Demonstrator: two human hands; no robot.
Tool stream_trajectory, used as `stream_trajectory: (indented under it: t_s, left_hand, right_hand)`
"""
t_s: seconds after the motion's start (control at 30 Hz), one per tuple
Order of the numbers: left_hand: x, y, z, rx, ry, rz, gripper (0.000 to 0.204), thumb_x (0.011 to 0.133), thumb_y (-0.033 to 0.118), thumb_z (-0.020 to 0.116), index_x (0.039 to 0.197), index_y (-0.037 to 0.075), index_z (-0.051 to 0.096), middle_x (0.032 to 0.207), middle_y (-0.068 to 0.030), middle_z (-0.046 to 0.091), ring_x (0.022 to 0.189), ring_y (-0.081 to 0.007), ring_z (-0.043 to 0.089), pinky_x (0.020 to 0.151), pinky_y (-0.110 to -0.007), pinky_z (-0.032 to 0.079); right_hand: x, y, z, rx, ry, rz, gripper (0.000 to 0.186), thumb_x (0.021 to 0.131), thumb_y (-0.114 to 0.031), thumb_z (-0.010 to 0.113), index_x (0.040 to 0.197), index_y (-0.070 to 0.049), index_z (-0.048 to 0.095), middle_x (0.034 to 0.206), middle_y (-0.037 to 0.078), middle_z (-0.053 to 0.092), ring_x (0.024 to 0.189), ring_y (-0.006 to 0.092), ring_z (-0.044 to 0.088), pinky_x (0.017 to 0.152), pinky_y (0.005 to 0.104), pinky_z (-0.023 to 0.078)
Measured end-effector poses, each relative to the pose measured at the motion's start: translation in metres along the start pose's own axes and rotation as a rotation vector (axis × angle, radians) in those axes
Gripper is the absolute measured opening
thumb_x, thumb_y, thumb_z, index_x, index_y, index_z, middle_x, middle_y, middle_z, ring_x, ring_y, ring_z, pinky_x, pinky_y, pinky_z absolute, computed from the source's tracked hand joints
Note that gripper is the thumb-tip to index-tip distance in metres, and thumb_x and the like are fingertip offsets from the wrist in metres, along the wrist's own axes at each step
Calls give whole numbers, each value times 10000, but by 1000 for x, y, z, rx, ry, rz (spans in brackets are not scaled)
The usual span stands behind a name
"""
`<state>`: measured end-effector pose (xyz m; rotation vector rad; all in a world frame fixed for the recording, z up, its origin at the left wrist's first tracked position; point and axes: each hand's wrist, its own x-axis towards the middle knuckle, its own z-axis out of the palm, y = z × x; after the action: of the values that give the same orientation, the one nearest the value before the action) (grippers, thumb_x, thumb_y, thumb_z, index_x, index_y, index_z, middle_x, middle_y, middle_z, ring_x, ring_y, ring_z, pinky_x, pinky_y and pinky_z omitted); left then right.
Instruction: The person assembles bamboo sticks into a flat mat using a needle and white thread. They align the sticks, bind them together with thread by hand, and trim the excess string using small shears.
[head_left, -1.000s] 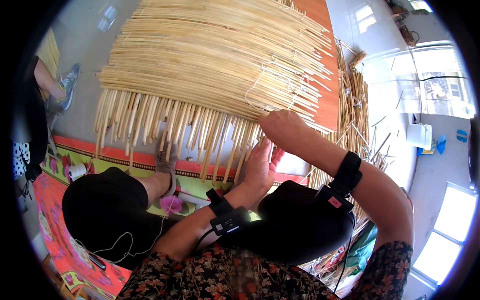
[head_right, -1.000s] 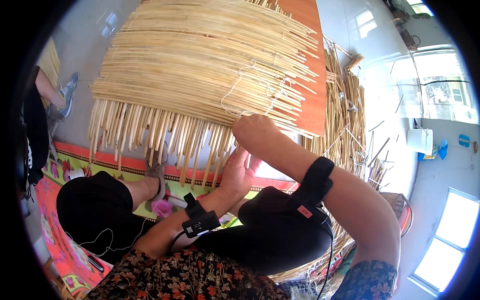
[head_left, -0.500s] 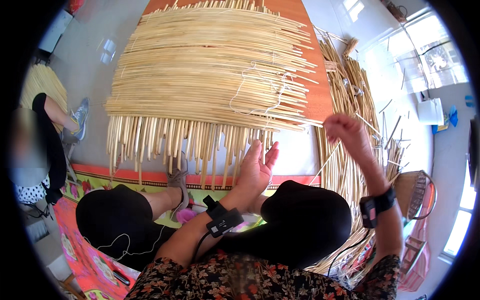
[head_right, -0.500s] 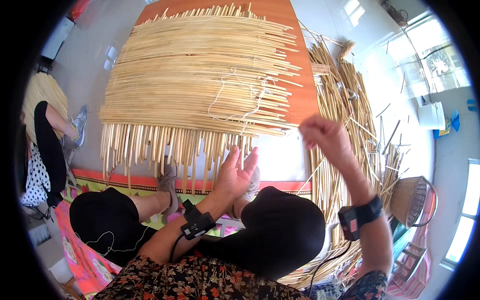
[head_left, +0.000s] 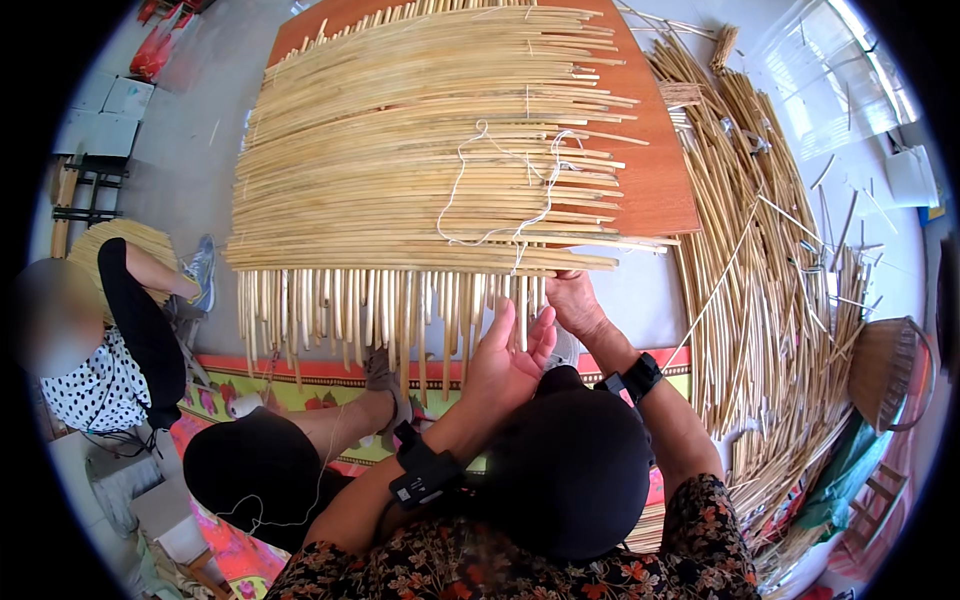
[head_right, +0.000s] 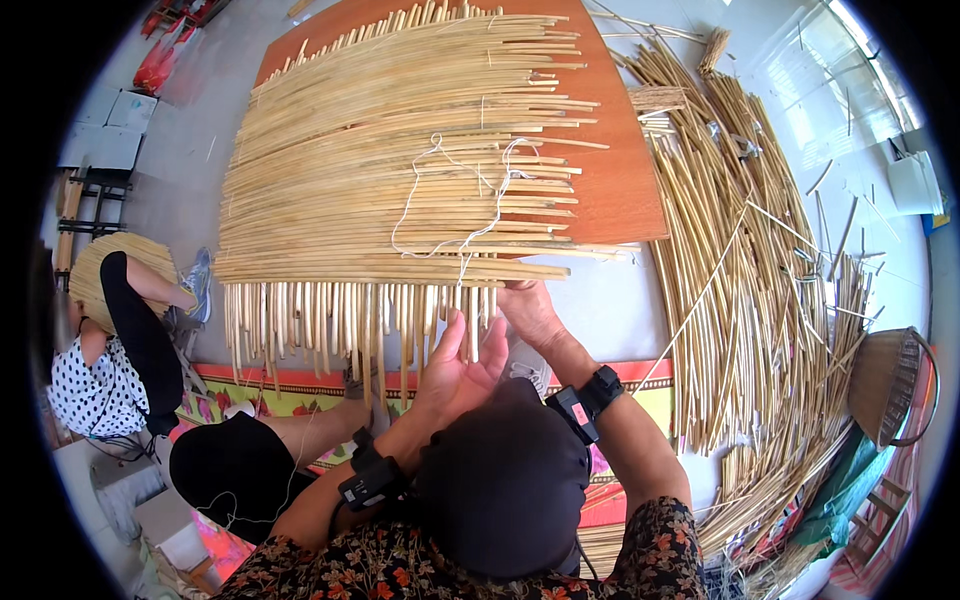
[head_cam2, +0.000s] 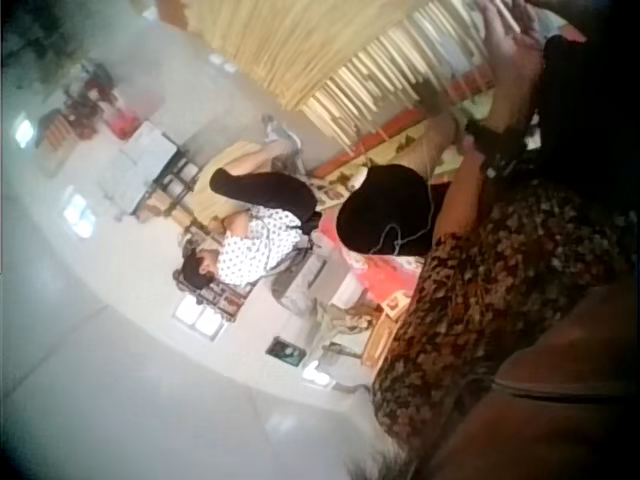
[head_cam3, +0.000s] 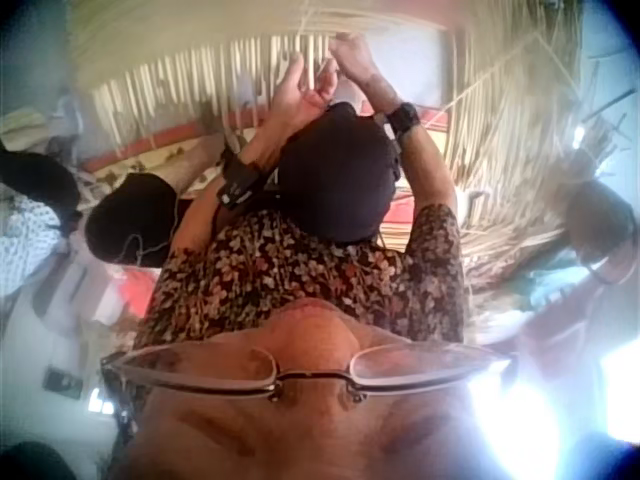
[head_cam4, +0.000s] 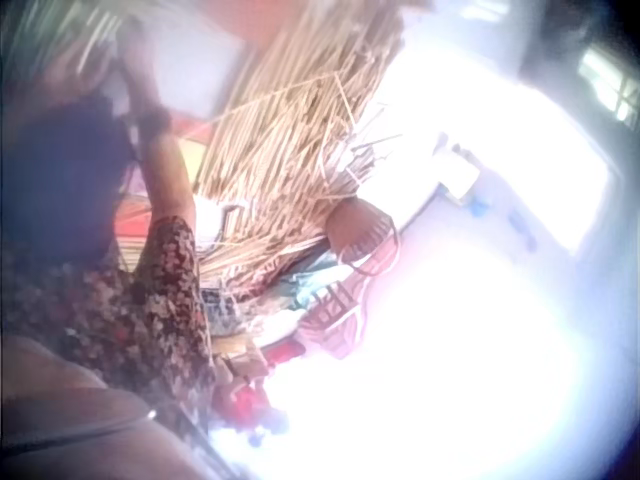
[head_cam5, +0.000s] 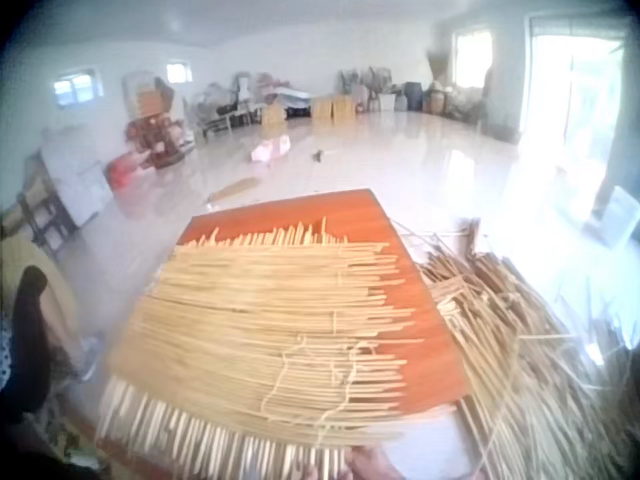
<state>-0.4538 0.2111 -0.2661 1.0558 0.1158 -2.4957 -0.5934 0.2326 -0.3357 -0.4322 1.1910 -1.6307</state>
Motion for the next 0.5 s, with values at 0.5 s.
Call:
stream_trajectory:
  t_s: [0.5]
  left_hand:
    - [-10,-2,8,77,96,50,255,986,312,546,1181,148,538,1238,-76,586,1138,-203,595,936,-364,530]
  right_hand:
    - [-11,55,-59,-753,-260,-389,160,831,31,601,977,-17,648,958,93,645,867,254,615,760,361,506]
